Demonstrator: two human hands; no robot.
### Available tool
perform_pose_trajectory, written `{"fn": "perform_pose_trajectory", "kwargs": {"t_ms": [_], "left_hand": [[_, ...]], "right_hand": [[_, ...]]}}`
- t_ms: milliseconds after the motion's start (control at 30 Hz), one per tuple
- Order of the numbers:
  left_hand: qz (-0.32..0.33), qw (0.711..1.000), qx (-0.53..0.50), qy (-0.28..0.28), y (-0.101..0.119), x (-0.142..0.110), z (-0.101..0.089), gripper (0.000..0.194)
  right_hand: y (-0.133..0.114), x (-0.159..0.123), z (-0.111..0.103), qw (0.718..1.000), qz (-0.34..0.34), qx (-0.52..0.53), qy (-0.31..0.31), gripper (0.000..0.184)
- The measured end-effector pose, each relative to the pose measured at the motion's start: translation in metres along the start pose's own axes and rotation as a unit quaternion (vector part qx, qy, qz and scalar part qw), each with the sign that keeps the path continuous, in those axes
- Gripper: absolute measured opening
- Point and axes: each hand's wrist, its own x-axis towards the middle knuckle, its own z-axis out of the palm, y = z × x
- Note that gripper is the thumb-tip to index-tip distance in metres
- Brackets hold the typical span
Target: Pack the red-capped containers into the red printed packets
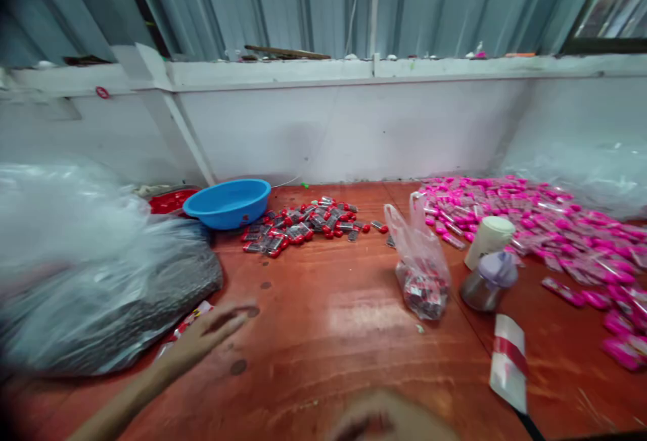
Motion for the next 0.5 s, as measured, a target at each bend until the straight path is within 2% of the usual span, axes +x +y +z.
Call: {"fn": "perform_pose_trajectory", "kwargs": {"t_ms": [33, 67, 133, 233, 267, 367, 500], "left_hand": [[0.016, 0.999, 0.009, 0.035, -0.010, 0.024, -0.015, 0.047], [0.018, 0.997, 0.022, 0.071, -0.021, 0.048, -0.028, 0.050], [0.017, 0.991, 0.050, 0.122, -0.049, 0.094, -0.048, 0.058], [-0.002, 0.985, 0.098, 0.144, -0.089, 0.155, -0.071, 0.069], [0.000, 0.982, 0.121, 0.146, -0.100, 0.174, -0.077, 0.073], [0.023, 0.973, 0.186, 0.138, -0.121, 0.228, -0.093, 0.082], [0.080, 0.966, 0.215, 0.123, -0.133, 0.298, -0.104, 0.080]], "right_hand": [[0.000, 0.022, -0.011, 1.000, -0.005, -0.005, 0.027, 0.032], [0.003, 0.049, -0.025, 0.995, -0.015, -0.015, 0.096, 0.036], [0.014, 0.109, -0.059, 0.967, -0.038, -0.070, 0.243, 0.037], [0.039, 0.198, -0.123, 0.911, -0.035, -0.170, 0.375, 0.041], [0.048, 0.225, -0.146, 0.894, -0.002, -0.210, 0.396, 0.044], [0.072, 0.293, -0.208, 0.878, 0.046, -0.252, 0.403, 0.051], [0.095, 0.369, -0.268, 0.874, 0.102, -0.296, 0.371, 0.060]]}}
